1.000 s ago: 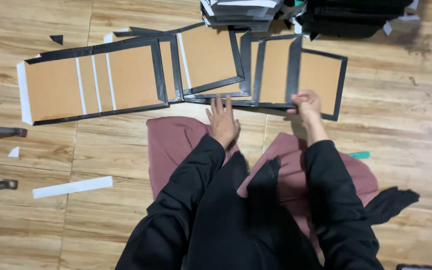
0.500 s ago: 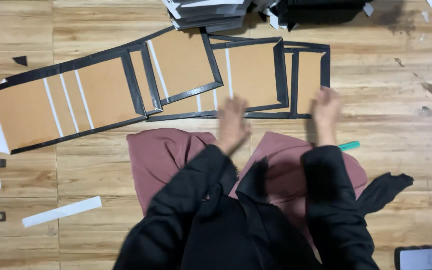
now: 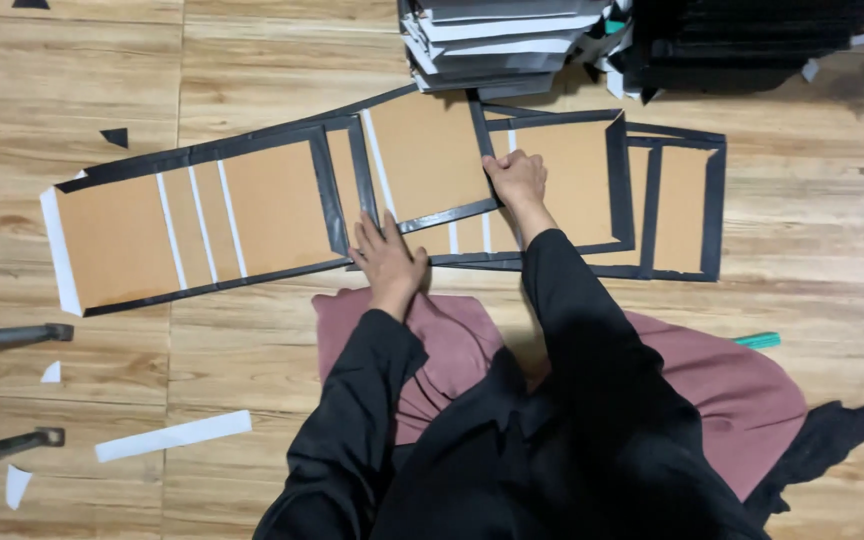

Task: Using a tool to press down the edges of cardboard panels, then folding and stacking them.

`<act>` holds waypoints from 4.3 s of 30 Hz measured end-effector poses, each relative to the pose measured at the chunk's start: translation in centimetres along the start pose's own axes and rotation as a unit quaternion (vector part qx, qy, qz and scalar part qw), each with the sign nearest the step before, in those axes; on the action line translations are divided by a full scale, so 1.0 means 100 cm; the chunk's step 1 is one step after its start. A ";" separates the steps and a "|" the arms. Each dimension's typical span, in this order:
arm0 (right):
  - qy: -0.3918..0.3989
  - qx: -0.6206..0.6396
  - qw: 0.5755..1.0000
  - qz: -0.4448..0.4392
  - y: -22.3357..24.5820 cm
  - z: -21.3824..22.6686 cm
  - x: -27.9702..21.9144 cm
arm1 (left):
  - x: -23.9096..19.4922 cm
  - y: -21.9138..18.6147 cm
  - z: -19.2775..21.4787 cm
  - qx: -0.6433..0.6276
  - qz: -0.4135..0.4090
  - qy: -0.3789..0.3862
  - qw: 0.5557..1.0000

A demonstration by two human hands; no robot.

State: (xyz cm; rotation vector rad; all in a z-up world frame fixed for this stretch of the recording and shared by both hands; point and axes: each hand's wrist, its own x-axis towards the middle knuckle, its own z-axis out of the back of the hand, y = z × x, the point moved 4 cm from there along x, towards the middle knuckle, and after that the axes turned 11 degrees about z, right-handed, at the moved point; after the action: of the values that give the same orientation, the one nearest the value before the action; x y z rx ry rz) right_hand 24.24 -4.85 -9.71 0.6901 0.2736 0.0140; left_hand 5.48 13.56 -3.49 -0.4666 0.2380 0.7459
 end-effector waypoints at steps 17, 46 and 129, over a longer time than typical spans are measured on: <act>-0.085 0.069 0.993 0.044 -0.181 0.122 -0.031 | -0.028 -0.034 0.004 0.100 -0.176 0.027 0.979; -0.102 0.164 0.976 -0.102 -0.230 0.134 -0.074 | -0.027 -0.041 -0.016 0.248 -0.238 -0.015 0.939; -0.390 -0.287 0.873 0.061 -0.245 0.233 -0.032 | -0.018 -0.080 -0.032 -0.271 -0.011 -0.124 0.954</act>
State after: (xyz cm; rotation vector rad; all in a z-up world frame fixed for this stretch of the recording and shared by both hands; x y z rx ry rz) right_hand 25.20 -38.66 -7.19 0.0752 -0.5456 -0.0621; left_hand 9.64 5.77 -3.01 -0.8857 -0.2170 0.8381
